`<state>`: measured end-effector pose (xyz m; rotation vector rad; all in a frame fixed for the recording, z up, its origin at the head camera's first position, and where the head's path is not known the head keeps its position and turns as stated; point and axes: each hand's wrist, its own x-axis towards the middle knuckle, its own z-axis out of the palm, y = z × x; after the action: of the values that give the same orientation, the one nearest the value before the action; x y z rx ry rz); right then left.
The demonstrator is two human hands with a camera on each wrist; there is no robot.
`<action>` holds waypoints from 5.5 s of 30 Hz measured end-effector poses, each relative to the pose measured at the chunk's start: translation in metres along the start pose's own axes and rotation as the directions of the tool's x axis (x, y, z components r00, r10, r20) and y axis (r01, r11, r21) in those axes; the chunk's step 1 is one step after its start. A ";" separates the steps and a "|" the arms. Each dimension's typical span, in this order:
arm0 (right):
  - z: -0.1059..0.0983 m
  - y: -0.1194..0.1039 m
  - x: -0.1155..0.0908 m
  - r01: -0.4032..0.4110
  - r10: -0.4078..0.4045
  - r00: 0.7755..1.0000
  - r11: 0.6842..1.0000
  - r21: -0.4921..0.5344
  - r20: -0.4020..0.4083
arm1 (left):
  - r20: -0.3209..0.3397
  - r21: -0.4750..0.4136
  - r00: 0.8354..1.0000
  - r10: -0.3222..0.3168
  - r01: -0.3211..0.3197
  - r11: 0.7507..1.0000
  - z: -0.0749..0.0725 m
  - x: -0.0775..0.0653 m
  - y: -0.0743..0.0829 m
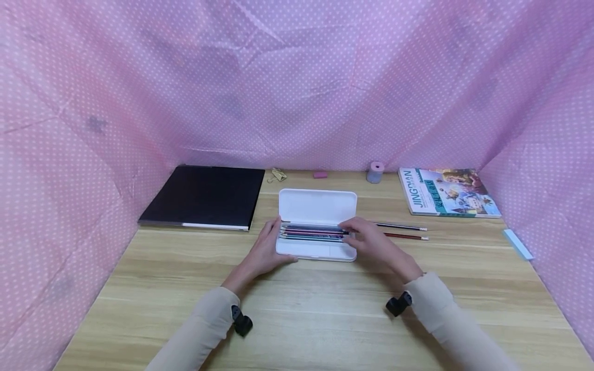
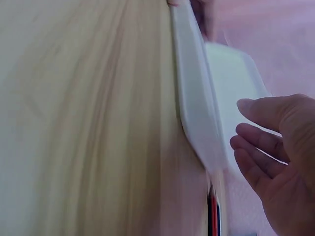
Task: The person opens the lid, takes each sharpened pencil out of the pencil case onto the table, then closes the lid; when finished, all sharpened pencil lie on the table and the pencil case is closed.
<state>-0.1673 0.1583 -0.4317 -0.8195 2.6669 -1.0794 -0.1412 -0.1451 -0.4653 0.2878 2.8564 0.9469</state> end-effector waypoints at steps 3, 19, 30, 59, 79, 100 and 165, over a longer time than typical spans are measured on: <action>0.010 -0.007 0.009 -0.005 0.008 0.999 0.998 -0.064 0.048 | -0.005 0.002 1.000 0.006 -0.006 1.000 0.000 0.000 0.000; 0.021 -0.011 0.022 -0.022 0.026 0.996 0.999 -0.049 0.082 | -0.019 -0.009 0.999 0.030 -0.030 1.000 0.001 -0.001 -0.002; 0.018 -0.008 0.027 0.018 -0.018 0.996 1.000 -0.003 0.088 | -0.036 -0.010 0.998 0.047 -0.047 0.999 0.001 0.000 -0.003; -0.065 0.056 -0.079 -0.099 0.072 0.983 0.983 -0.155 -0.171 | -0.047 -0.017 0.998 0.053 -0.053 0.998 0.001 -0.002 -0.002; -0.057 0.092 -0.105 -0.177 0.137 0.964 0.970 -0.167 -0.229 | -0.055 -0.003 0.996 0.072 -0.072 0.997 0.002 -0.002 -0.003; -0.054 0.082 -0.099 -0.176 0.131 0.961 0.969 -0.172 -0.245 | -0.043 -0.010 0.998 0.049 -0.049 0.999 0.000 -0.003 -0.001; 0.018 -0.013 0.015 -0.021 0.021 1.000 1.000 -0.002 0.018 | -0.034 -0.016 0.999 0.040 -0.041 0.999 0.002 -0.003 -0.003</action>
<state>-0.1681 0.1320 -0.4350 -0.7956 2.6557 -1.0604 -0.1389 -0.1470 -0.4684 0.3324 2.8818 0.9915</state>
